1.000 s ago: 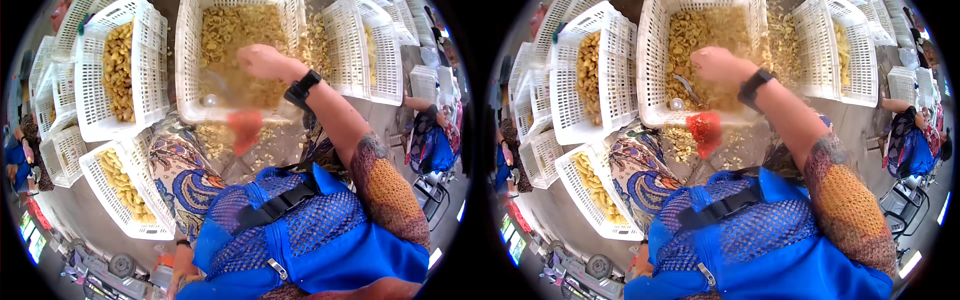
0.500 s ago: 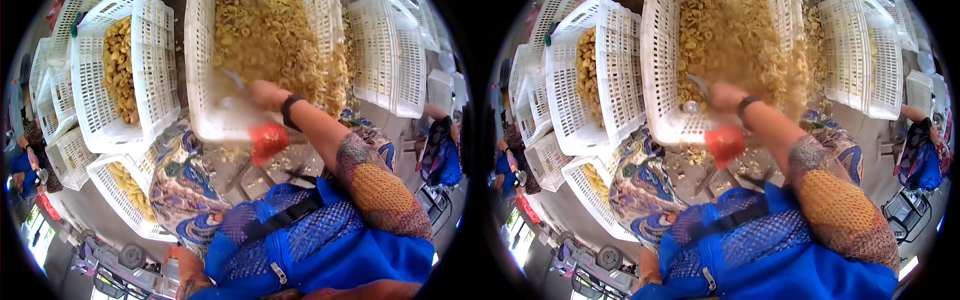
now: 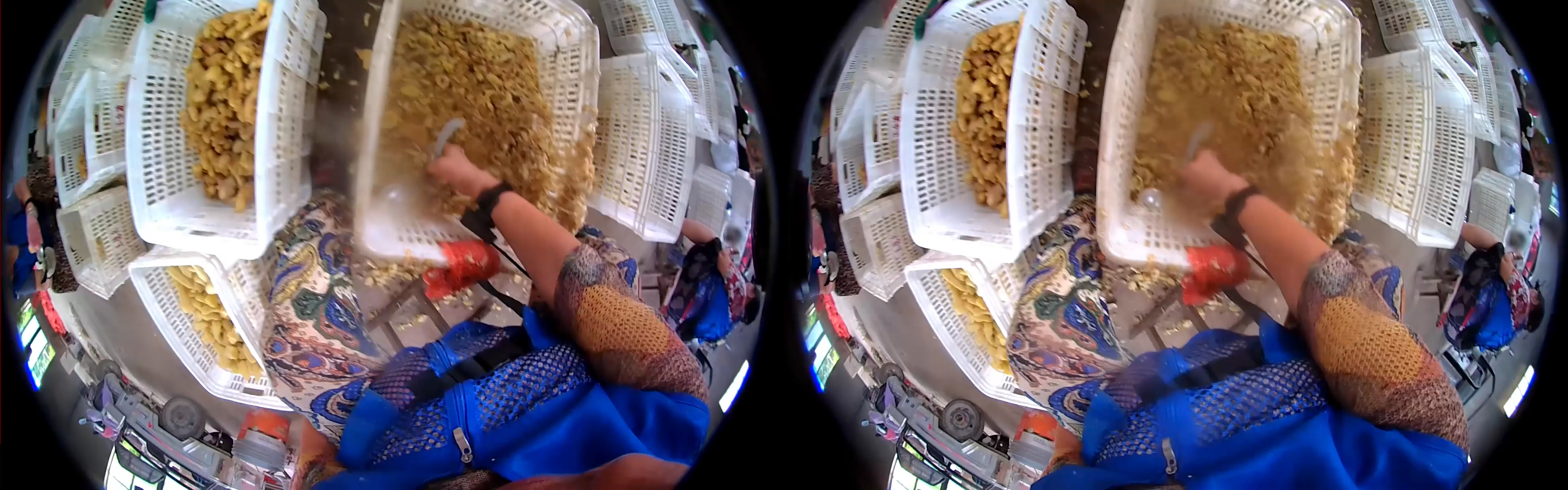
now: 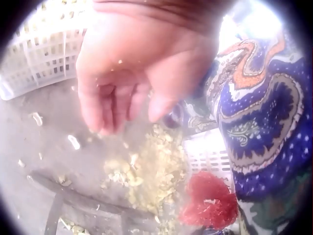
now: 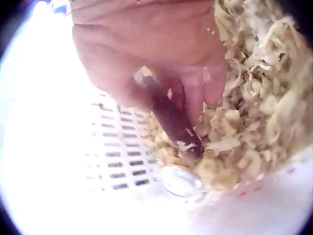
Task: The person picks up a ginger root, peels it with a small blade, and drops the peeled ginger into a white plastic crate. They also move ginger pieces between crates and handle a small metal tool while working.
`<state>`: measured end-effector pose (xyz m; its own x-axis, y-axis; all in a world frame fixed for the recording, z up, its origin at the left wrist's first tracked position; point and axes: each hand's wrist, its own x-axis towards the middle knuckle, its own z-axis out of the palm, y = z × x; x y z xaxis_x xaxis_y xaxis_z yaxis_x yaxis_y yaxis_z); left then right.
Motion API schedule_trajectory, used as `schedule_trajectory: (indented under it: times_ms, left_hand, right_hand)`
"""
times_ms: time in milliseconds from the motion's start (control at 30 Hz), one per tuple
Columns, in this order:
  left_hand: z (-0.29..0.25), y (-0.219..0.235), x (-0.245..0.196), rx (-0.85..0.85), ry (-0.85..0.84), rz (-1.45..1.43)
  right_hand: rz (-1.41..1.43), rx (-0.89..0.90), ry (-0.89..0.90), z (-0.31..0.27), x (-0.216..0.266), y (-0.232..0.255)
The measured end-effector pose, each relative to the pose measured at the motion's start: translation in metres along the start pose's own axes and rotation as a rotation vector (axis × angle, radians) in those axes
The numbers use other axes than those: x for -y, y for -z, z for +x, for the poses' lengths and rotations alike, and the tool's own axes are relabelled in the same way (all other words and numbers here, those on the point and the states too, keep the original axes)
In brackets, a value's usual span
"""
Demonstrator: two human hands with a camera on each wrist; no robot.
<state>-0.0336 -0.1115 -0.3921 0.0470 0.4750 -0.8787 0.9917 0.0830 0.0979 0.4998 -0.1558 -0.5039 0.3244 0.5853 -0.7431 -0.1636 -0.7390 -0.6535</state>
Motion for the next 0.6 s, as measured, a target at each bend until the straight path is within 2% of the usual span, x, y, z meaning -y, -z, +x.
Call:
schedule_trajectory:
  times_ms: [67,167,367,467,533,600]
  left_hand:
    - [-0.001,-0.002,0.003,0.002,0.014,-0.007]
    - [-0.003,-0.003,0.003,-0.004,0.026,-0.018]
    - [-0.009,-0.002,0.004,0.011,0.048,-0.022]
    - [-0.009,-0.003,0.007,0.022,0.069,-0.02]
    - [-0.01,-0.004,0.009,0.026,0.086,-0.017]
    - [-0.007,-0.006,0.009,0.032,0.091,-0.015]
  right_hand:
    - [0.242,0.054,-0.011,0.009,-0.011,0.0]
    - [0.507,0.109,-0.094,-0.015,0.014,-0.013]
    - [0.193,0.301,-0.179,0.006,0.002,-0.025]
    - [0.003,0.276,-0.036,0.027,-0.03,-0.05]
    - [-0.033,0.207,0.025,0.027,-0.03,-0.06]
    - [-0.069,0.158,0.013,0.024,-0.027,-0.063]
